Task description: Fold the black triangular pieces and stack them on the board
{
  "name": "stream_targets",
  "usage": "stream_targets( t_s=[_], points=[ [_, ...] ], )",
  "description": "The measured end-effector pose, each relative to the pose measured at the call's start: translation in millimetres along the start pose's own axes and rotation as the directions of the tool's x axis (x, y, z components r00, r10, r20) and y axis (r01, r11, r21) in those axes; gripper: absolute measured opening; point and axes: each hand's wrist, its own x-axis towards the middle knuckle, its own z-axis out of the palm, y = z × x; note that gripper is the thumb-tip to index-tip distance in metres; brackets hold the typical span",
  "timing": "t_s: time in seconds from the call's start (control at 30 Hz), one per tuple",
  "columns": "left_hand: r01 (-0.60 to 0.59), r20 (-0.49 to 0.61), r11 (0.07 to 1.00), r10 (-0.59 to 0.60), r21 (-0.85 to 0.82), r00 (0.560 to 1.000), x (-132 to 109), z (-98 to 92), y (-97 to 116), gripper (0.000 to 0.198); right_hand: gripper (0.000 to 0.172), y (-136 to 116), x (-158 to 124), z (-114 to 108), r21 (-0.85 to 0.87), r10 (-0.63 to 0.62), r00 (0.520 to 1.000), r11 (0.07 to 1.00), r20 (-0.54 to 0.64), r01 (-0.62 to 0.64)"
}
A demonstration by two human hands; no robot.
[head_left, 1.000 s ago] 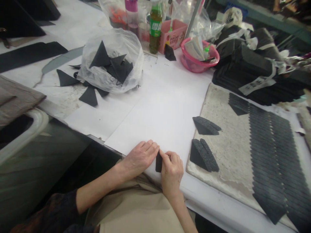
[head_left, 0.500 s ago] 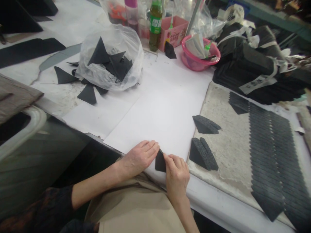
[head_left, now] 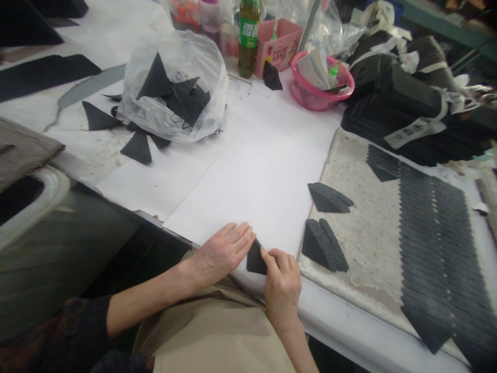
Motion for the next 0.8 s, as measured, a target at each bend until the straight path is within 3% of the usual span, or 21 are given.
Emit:
stream_targets(
  t_s=[0.2,0.57,0.8],
  points=[
    [-0.072,-0.003,0.997,0.072,-0.028,0.997,5,-0.3,-1,0.032,0.025,-1,0,0,-0.018,0.016,1.0,1.0,0.019,-0.016],
    [-0.038,0.044,0.998,0.041,-0.053,0.998,3,-10.6,4,0.042,0.017,14,-14,-16,0.048,-0.007,1.0,0.999,0.004,0.007],
    [-0.063,0.035,0.997,0.065,-0.042,0.997,8,-8.0,8,0.039,0.024,18,-26,-21,0.084,0.012,1.0,0.996,0.026,-0.014]
  ],
)
